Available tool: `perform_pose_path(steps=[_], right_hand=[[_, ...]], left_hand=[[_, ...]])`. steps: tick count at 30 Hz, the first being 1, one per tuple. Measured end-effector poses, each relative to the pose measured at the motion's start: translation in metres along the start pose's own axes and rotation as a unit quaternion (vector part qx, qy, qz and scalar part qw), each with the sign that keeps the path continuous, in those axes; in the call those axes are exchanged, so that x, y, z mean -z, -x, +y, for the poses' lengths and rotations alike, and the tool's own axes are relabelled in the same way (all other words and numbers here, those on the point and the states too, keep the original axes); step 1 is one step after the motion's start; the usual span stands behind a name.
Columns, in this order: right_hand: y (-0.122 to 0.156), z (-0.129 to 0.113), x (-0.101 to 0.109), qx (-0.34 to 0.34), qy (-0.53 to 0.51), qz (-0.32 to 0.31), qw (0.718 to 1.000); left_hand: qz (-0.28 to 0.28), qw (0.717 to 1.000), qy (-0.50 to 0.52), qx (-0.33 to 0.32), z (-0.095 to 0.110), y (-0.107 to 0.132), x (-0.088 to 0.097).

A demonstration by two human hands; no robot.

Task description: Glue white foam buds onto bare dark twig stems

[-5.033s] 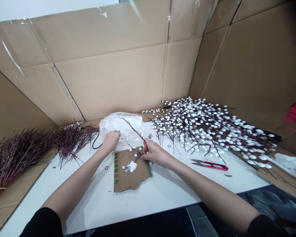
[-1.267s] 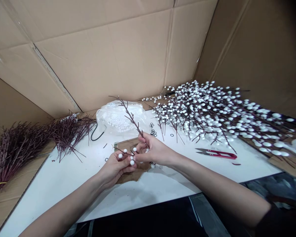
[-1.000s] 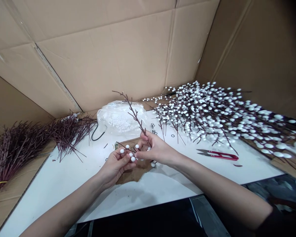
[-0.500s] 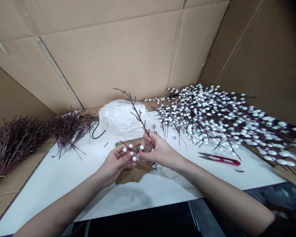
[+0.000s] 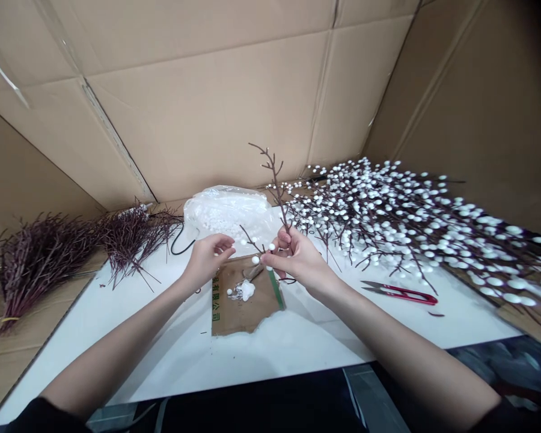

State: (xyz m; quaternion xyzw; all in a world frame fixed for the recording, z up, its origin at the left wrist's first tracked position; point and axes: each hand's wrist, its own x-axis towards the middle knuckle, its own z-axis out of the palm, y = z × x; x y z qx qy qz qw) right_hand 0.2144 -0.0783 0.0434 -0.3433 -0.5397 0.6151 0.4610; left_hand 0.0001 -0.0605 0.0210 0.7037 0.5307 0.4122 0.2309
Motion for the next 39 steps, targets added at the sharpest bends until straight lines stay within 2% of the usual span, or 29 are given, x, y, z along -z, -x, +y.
perform_pose_path(steps=[3, 6, 8, 10, 14, 17, 21, 28, 31, 34, 37, 39], right_hand=[[-0.002, 0.001, 0.002, 0.015, -0.005, 0.003, 1.0], [-0.003, 0.002, 0.004, 0.022, -0.004, 0.004, 1.0], [-0.004, 0.003, 0.005, 0.021, -0.002, 0.003, 1.0], [-0.003, 0.003, 0.004, 0.017, -0.006, 0.001, 1.0], [-0.001, 0.002, 0.002, 0.008, -0.01, -0.002, 1.0], [0.0, 0.002, 0.0, 0.004, -0.007, 0.0, 1.0], [0.001, 0.002, 0.0, 0.0, 0.0, -0.01, 1.0], [0.001, 0.002, -0.001, -0.003, -0.01, -0.038, 0.999], [0.001, 0.002, -0.001, 0.004, -0.02, -0.04, 0.999], [0.001, 0.001, -0.001, 0.008, -0.023, -0.041, 0.999], [0.002, 0.002, -0.001, 0.015, -0.018, -0.042, 0.999], [0.001, 0.004, -0.001, 0.019, -0.02, -0.043, 0.999]], left_hand=[[-0.023, 0.995, -0.072, -0.058, 0.005, -0.02, -0.022], [-0.037, 0.993, -0.082, -0.077, 0.007, -0.031, -0.041], [-0.049, 0.991, -0.091, -0.087, 0.006, -0.035, -0.046], [-0.052, 0.988, -0.108, -0.094, 0.001, -0.038, -0.042], [-0.045, 0.979, -0.169, -0.1, -0.015, -0.049, -0.022], [-0.085, 0.97, -0.202, -0.104, -0.024, -0.055, -0.012], [-0.124, 0.962, -0.218, -0.111, -0.026, -0.053, -0.015], [-0.078, 0.968, -0.214, -0.105, -0.026, -0.052, -0.017], [-0.042, 0.975, -0.197, -0.096, -0.024, -0.044, -0.01], [-0.009, 0.981, -0.178, -0.079, -0.018, -0.024, 0.001], [-0.011, 0.993, -0.107, -0.049, -0.009, 0.005, 0.011], [-0.035, 0.998, -0.051, -0.018, -0.003, 0.023, 0.014]])
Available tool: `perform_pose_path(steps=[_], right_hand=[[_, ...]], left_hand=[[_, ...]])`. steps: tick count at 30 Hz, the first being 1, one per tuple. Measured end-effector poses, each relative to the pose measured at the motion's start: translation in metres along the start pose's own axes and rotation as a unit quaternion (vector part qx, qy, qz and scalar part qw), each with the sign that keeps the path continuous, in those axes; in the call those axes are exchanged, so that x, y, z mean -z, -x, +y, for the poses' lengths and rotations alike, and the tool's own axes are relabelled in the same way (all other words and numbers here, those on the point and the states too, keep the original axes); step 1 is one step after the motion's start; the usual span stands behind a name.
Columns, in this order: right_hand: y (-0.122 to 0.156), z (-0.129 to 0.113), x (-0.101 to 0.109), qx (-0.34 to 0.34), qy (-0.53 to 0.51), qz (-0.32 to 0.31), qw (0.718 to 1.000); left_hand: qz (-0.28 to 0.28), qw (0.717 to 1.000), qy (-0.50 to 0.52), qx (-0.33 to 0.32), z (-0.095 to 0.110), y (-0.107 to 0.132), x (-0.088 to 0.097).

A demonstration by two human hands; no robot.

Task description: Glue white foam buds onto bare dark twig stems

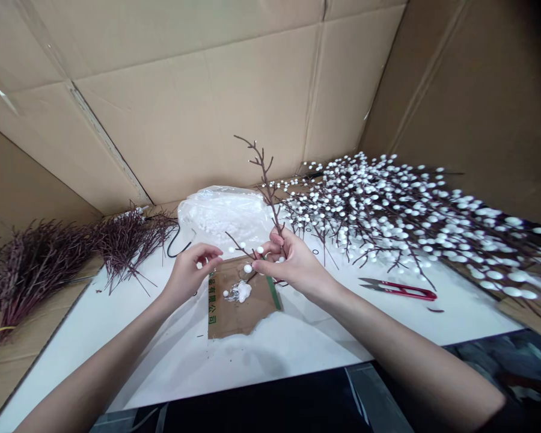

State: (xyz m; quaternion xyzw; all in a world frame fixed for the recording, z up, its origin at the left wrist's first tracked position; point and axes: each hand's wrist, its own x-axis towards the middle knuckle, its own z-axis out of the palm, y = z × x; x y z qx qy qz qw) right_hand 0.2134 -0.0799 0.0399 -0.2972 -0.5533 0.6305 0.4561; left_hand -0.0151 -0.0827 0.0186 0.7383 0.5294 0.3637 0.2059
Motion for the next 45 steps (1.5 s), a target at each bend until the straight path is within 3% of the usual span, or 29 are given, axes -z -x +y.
perform_pose_path(steps=[6, 8, 10, 12, 15, 18, 21, 39, 45], right_hand=[[-0.002, 0.004, 0.001, -0.001, 0.009, 0.0, 1.0], [-0.002, 0.005, 0.001, -0.008, 0.016, -0.002, 1.0], [-0.002, 0.006, 0.0, -0.021, 0.025, -0.011, 0.999], [0.0, 0.007, -0.002, -0.031, 0.035, -0.026, 0.999], [0.003, 0.007, -0.006, -0.032, 0.045, -0.042, 0.998], [0.006, 0.007, -0.01, -0.031, 0.047, -0.044, 0.997], [0.007, 0.008, -0.011, -0.028, 0.049, -0.04, 0.998], [0.007, 0.006, -0.015, -0.032, 0.052, -0.068, 0.996], [0.006, 0.009, -0.014, -0.033, 0.052, -0.071, 0.996]], left_hand=[[-0.111, 0.993, 0.028, -0.004, 0.02, 0.024, -0.006], [-0.115, 0.992, 0.059, 0.003, 0.024, 0.025, -0.008], [-0.09, 0.985, 0.141, 0.049, 0.027, 0.025, -0.012], [-0.043, 0.959, 0.256, 0.117, 0.03, 0.027, -0.017], [0.003, 0.892, 0.408, 0.193, 0.037, 0.032, -0.025], [-0.012, 0.843, 0.493, 0.216, 0.043, 0.035, -0.029], [-0.025, 0.819, 0.528, 0.226, 0.044, 0.035, -0.029], [-0.059, 0.807, 0.528, 0.258, 0.036, 0.038, -0.03], [-0.044, 0.804, 0.528, 0.27, 0.038, 0.039, -0.034]])
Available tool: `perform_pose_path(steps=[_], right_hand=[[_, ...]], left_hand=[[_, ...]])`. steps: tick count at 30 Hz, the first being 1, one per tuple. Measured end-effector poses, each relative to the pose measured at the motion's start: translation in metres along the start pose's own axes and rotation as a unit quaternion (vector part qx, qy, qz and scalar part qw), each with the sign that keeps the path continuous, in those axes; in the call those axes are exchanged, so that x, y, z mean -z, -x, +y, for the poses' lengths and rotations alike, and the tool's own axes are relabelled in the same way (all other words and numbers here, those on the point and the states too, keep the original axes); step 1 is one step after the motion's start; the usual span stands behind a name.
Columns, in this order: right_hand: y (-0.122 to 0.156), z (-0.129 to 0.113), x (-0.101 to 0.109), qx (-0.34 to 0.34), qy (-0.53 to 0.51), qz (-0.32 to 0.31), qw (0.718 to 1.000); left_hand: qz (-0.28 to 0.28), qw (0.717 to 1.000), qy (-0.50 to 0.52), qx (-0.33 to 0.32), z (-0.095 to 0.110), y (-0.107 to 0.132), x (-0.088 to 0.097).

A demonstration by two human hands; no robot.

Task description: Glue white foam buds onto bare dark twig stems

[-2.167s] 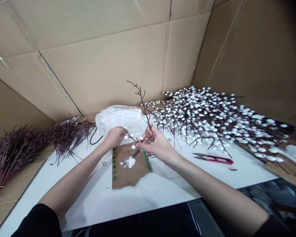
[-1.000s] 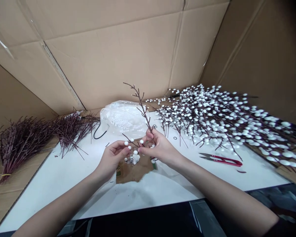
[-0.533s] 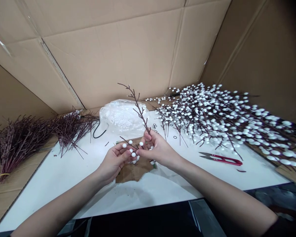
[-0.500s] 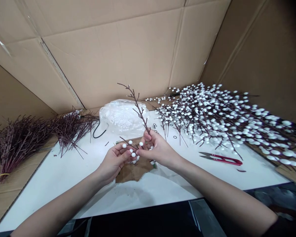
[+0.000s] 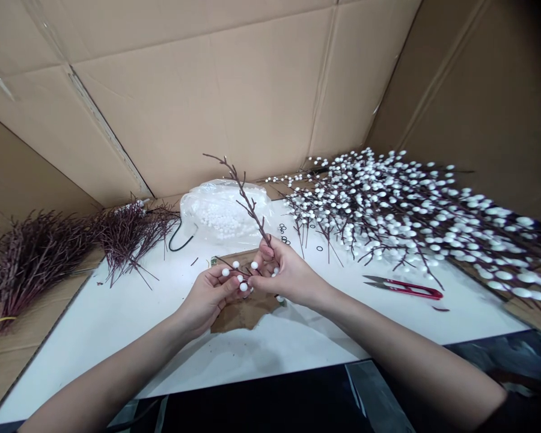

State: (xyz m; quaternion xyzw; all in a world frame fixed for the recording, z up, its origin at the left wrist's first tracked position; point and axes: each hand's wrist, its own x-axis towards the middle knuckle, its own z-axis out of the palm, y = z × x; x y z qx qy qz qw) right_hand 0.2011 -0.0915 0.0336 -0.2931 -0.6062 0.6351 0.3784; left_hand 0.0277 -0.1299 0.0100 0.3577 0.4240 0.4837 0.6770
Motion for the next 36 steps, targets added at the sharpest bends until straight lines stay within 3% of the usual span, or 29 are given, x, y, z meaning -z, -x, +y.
perform_pose_path(steps=[10, 36], right_hand=[[-0.0003, 0.0011, -0.0002, -0.009, -0.007, 0.002, 1.0], [0.0013, 0.002, 0.0016, -0.037, -0.006, -0.016, 0.999]], left_hand=[[0.031, 0.999, -0.002, -0.016, -0.0054, 0.0004, -0.0014], [0.027, 0.999, -0.016, 0.011, -0.0001, 0.0034, 0.0003]])
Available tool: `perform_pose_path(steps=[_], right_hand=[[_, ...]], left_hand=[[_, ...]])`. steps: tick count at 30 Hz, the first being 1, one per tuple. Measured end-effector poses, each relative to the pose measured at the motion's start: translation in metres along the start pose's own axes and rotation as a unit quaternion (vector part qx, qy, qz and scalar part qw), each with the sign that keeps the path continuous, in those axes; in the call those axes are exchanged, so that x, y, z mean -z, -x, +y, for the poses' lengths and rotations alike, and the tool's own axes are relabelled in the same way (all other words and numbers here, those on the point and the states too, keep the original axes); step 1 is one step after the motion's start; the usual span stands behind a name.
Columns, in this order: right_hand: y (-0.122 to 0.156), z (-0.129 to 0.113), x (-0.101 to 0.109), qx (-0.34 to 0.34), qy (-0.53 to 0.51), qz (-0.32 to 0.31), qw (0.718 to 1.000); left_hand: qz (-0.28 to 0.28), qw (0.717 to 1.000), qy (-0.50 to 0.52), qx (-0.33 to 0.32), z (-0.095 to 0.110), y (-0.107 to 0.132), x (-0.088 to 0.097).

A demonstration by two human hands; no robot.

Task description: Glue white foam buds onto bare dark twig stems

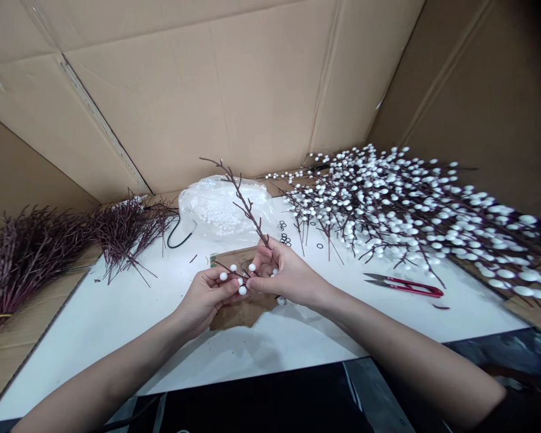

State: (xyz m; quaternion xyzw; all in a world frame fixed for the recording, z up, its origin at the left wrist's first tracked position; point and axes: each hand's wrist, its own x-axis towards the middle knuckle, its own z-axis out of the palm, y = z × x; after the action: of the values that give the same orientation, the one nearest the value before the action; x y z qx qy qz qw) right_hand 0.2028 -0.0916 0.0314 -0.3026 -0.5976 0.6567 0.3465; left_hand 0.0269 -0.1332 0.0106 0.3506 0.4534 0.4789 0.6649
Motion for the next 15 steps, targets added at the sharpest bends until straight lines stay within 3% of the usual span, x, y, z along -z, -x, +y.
perform_pose_path(steps=[15], right_hand=[[-0.0012, 0.0006, 0.0002, -0.029, -0.007, -0.006, 1.0]], left_hand=[[-0.016, 1.0, 0.005, 0.016, 0.0023, 0.0032, 0.0012]])
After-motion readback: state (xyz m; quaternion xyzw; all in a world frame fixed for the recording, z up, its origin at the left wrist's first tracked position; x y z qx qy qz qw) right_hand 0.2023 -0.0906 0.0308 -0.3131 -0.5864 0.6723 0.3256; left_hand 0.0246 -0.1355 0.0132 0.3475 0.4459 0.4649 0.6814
